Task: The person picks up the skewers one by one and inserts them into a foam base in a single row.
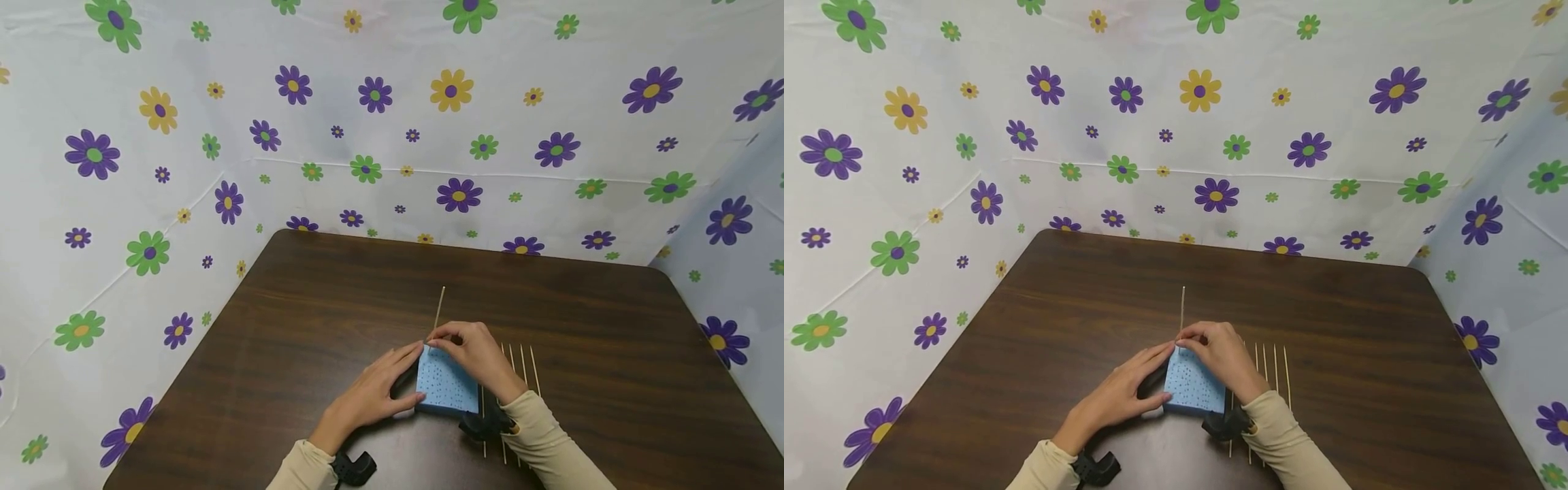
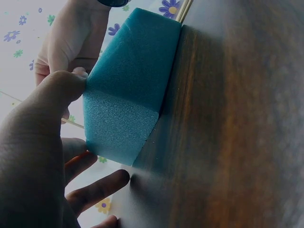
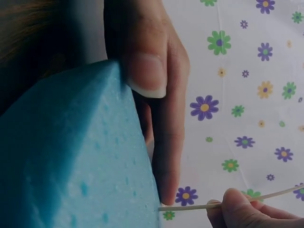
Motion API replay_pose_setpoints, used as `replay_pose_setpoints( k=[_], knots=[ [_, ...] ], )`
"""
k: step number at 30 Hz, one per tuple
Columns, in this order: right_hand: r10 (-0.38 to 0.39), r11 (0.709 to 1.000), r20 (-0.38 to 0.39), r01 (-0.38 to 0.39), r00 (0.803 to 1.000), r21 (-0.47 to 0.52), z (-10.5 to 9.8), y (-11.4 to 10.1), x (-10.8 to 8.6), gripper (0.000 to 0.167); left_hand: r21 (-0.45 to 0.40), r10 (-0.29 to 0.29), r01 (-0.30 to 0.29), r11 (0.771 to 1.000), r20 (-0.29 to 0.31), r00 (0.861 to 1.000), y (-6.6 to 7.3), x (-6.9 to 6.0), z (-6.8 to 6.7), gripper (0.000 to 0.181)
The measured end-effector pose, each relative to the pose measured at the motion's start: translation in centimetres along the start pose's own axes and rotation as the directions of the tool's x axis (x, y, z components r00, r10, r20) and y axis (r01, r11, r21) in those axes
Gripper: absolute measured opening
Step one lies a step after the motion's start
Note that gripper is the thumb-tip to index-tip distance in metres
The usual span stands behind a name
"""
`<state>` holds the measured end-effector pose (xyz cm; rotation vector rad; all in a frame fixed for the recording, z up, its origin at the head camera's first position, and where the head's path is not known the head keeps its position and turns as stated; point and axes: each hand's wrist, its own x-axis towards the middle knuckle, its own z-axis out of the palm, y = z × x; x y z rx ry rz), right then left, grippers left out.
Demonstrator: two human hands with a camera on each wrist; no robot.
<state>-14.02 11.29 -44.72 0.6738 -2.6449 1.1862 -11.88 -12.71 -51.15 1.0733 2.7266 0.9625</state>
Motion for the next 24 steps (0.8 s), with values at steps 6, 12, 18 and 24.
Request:
replay_pose_setpoints(
  k=[6,12,18,24],
  knots=[
    [-0.002,1.0,-0.001,0.002,1.0,-0.022,0.2,-0.2,0.1,0.007,0.001,0.018,-0.018,1.0,-0.011,1.0,0.0,0.0,-0.1,0.082],
    [-0.008,1.0,-0.006,0.008,1.0,-0.019,0.2,-0.3,0.1,0.008,0.006,0.028,-0.028,1.0,-0.02,0.999,0.0,-0.2,-0.2,0.081],
    [0.013,1.0,0.014,-0.013,1.0,-0.005,-0.4,-0.3,0.0,0.008,0.026,0.043,-0.042,0.999,-0.023,0.999,0.0,-0.1,-0.3,0.08],
    [0.114,0.993,0.032,-0.113,0.993,-0.018,-2.5,0.6,-0.4,0.015,0.024,0.046,-0.046,0.999,-0.013,0.999,0.2,0.0,-0.3,0.081]
  ],
)
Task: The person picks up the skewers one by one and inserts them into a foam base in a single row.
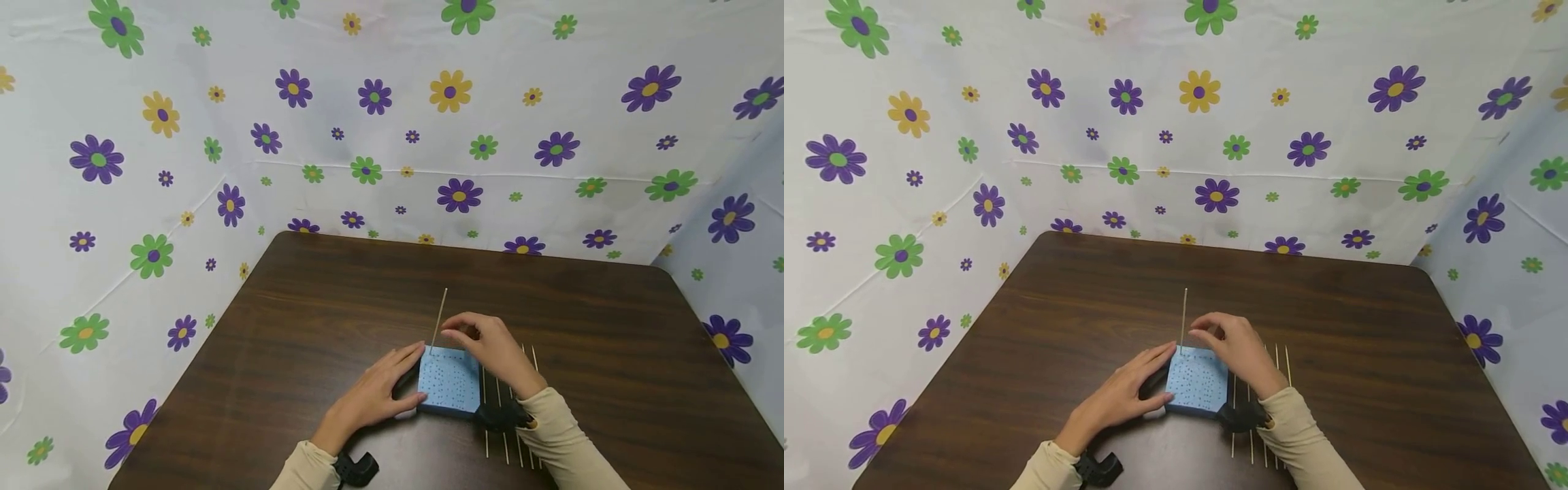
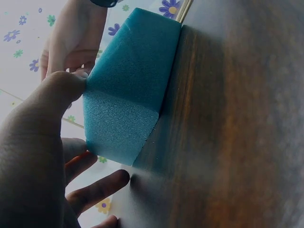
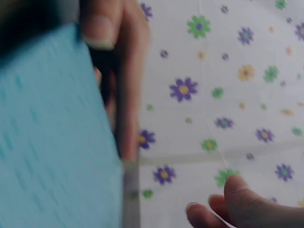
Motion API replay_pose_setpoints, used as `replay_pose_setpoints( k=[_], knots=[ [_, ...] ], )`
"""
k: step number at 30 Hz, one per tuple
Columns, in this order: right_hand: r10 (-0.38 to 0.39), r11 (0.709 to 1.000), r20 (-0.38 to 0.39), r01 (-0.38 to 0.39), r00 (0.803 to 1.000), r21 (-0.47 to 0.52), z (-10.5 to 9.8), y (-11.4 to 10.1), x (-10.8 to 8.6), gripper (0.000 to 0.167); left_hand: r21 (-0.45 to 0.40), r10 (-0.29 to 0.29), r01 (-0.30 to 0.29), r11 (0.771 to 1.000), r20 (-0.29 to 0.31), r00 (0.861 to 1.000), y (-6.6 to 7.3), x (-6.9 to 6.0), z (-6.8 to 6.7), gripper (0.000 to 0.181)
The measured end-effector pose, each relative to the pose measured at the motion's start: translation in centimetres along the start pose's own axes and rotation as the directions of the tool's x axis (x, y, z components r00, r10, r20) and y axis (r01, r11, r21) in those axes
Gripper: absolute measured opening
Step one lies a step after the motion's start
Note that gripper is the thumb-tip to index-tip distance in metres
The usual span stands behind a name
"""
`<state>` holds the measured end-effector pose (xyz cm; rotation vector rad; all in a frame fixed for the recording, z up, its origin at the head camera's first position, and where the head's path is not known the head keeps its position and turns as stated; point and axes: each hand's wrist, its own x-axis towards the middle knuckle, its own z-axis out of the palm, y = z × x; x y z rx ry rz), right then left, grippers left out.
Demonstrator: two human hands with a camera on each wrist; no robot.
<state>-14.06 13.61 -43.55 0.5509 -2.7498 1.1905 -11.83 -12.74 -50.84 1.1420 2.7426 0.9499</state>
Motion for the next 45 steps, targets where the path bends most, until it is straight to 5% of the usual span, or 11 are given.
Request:
replay_pose_setpoints(
  k=[14,24,34,45],
  knots=[
    [0.221,0.968,-0.03,-0.223,0.975,-0.117,-7.4,6.8,-3.5,0.029,-0.005,0.005,-0.005,1.0,-0.007,1.0,0.1,-0.2,0.5,0.081],
    [0.327,0.932,0.069,-0.31,0.942,-0.186,-10.5,11.5,-6.1,0.034,-0.017,-0.022,0.022,1.0,0.01,1.0,-0.1,-0.2,0.3,0.081],
    [0.382,0.923,0.297,-0.35,0.875,-0.158,-10.6,11.3,-5.7,0.028,0.017,-0.002,0.003,1.0,-0.015,1.0,-0.3,0.0,0.4,0.081],
    [0.446,0.891,0.272,-0.394,0.853,-0.226,-9.3,10.4,-5.9,0.031,0.001,-0.018,0.018,1.0,0.005,1.0,-0.2,0.1,0.3,0.081]
  ],
)
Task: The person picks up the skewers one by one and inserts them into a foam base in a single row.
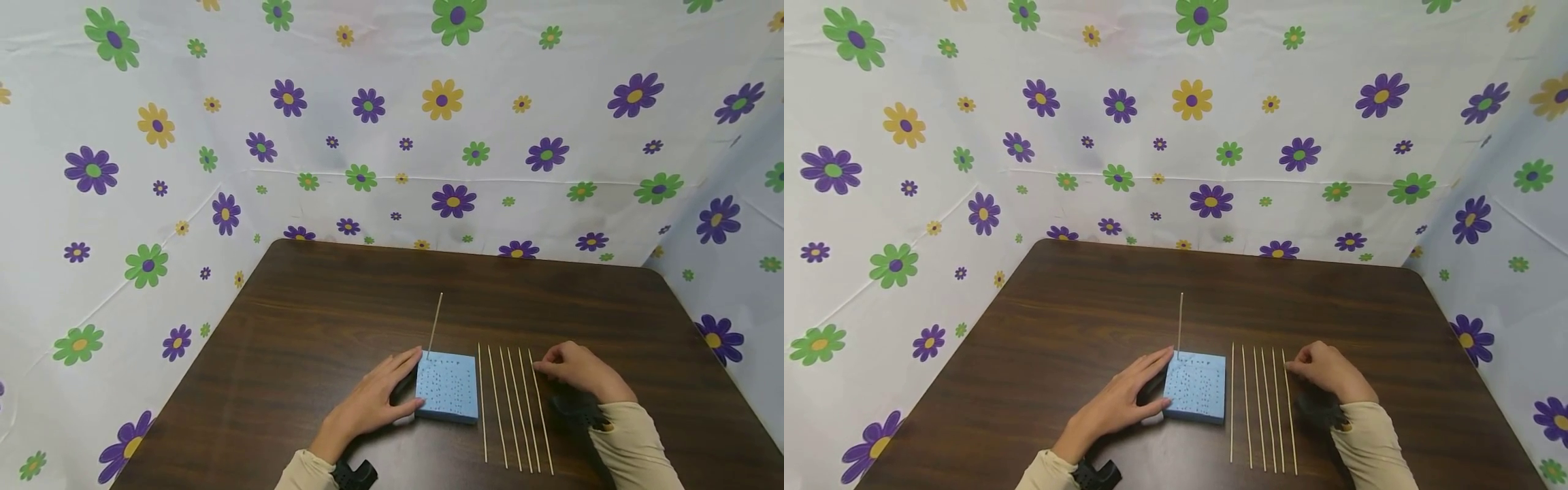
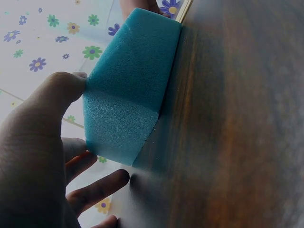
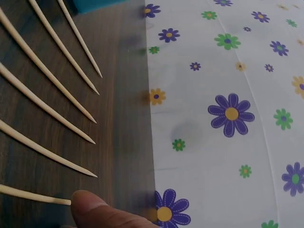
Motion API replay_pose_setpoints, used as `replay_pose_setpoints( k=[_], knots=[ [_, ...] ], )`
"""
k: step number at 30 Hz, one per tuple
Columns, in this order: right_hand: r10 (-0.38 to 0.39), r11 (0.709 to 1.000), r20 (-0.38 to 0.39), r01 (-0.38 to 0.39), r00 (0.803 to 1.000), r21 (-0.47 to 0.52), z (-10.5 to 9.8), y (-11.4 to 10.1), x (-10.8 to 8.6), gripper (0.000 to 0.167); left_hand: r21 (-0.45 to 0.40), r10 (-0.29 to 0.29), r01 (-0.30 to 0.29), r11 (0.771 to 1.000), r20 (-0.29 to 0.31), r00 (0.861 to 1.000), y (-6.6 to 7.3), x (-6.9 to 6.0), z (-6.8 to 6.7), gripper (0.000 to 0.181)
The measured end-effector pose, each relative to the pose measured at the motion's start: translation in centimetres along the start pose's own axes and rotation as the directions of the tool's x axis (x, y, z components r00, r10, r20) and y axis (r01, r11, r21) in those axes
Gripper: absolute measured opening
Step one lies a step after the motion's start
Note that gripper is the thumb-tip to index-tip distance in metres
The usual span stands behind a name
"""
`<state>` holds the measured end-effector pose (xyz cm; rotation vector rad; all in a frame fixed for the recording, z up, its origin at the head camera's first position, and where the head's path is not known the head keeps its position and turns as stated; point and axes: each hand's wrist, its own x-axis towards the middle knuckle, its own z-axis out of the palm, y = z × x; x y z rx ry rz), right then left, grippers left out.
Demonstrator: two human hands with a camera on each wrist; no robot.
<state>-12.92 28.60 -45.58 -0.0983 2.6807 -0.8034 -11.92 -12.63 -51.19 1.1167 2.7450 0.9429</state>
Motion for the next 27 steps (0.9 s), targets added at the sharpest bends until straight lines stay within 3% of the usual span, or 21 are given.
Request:
replay_pose_setpoints(
  k=[5,16,27],
  knots=[
    [0.036,0.999,-0.044,-0.037,0.998,-0.014,0.4,-0.4,0.1,0.031,0.004,0.0,0.0,1.0,0.003,1.0,0.1,-0.1,-0.1,0.082],
    [0.04,0.998,-0.103,-0.045,0.994,-0.046,0.9,-1.0,0.2,0.023,-0.003,0.0,0.0,1.0,-0.005,1.0,0.0,-0.1,-0.2,0.081],
    [0.088,0.992,-0.079,-0.094,0.993,-0.085,0.9,-1.4,0.1,0.018,0.009,0.001,0.0,1.0,-0.004,1.0,0.0,-0.2,-0.1,0.081]
  ],
)
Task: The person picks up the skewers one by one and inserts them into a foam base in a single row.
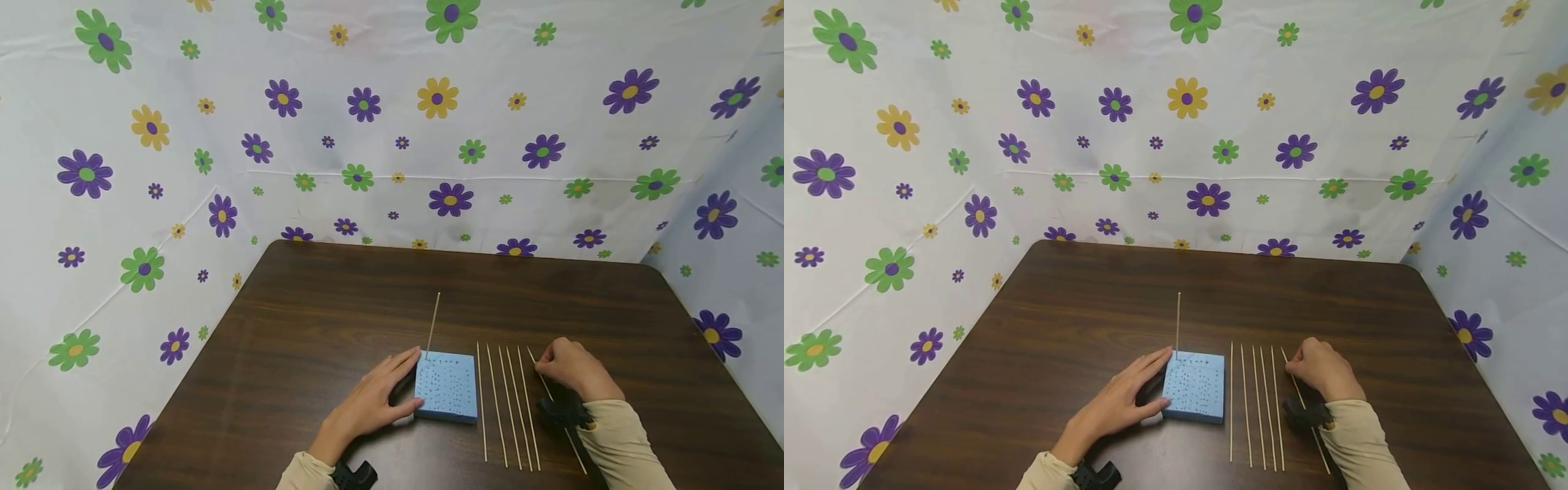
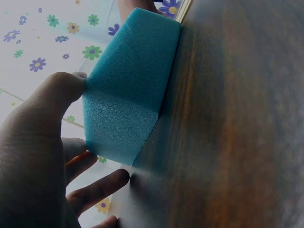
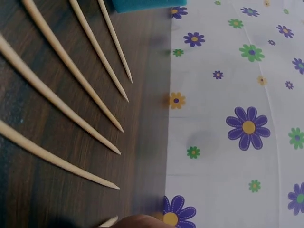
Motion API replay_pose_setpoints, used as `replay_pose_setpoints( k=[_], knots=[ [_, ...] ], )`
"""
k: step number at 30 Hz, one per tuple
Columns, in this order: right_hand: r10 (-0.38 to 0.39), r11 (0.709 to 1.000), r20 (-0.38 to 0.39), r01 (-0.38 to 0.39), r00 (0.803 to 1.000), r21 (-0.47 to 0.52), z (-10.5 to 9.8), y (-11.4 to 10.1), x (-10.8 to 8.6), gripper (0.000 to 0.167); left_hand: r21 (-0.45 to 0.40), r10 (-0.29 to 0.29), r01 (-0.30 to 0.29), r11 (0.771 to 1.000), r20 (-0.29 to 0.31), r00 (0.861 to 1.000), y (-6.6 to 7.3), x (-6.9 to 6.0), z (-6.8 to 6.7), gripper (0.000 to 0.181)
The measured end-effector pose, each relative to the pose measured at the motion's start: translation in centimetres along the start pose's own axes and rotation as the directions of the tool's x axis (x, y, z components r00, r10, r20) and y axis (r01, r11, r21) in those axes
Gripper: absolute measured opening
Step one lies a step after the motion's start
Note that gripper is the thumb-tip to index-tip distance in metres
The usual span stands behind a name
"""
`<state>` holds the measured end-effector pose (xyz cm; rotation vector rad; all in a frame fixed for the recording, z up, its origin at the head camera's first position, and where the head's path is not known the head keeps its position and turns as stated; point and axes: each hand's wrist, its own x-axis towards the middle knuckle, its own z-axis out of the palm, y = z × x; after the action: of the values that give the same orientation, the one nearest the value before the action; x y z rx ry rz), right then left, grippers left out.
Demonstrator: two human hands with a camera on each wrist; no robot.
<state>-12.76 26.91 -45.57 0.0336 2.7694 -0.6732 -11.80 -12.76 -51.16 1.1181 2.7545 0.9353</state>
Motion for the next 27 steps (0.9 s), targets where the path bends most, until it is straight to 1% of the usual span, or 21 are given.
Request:
replay_pose_setpoints(
  k=[5,11,15,17,20,22,25,27],
  knots=[
    [0.015,1.0,0.008,-0.015,1.0,0.013,-0.1,-0.3,-0.1,0.018,-0.008,0.002,-0.002,1.0,-0.002,1.0,0.0,0.1,0.0,0.081],
    [0.013,1.0,0.017,-0.013,1.0,0.012,-0.1,-0.3,-0.1,0.018,-0.003,0.01,-0.01,1.0,-0.003,1.0,-0.1,0.1,0.0,0.082],
    [-0.002,1.0,0.018,0.001,1.0,0.031,-0.1,-0.1,-0.2,0.016,-0.014,-0.004,0.004,1.0,0.005,1.0,0.0,0.0,0.1,0.081],
    [-0.02,0.999,0.01,0.019,1.0,0.049,-0.1,0.0,-0.2,0.015,-0.02,-0.012,0.013,1.0,0.008,1.0,0.0,0.0,0.1,0.081],
    [-0.04,0.994,0.0,0.04,0.999,0.105,-0.5,0.3,-0.3,0.014,-0.025,-0.021,0.021,0.999,0.01,1.0,0.1,-0.1,0.0,0.08],
    [-0.067,0.988,-0.014,0.068,0.998,0.139,-0.8,0.4,-0.3,0.015,-0.024,-0.021,0.021,0.999,0.009,1.0,0.1,-0.1,0.0,0.08],
    [-0.11,0.975,-0.05,0.117,0.993,0.187,-1.5,0.4,-0.4,0.019,-0.022,-0.023,0.023,0.999,0.011,1.0,0.1,0.0,-0.1,0.08],
    [-0.155,0.966,-0.094,0.171,0.983,0.196,-1.8,0.3,-0.5,0.022,-0.02,-0.023,0.024,1.0,0.01,1.0,0.1,0.0,-0.1,0.08]
  ],
)
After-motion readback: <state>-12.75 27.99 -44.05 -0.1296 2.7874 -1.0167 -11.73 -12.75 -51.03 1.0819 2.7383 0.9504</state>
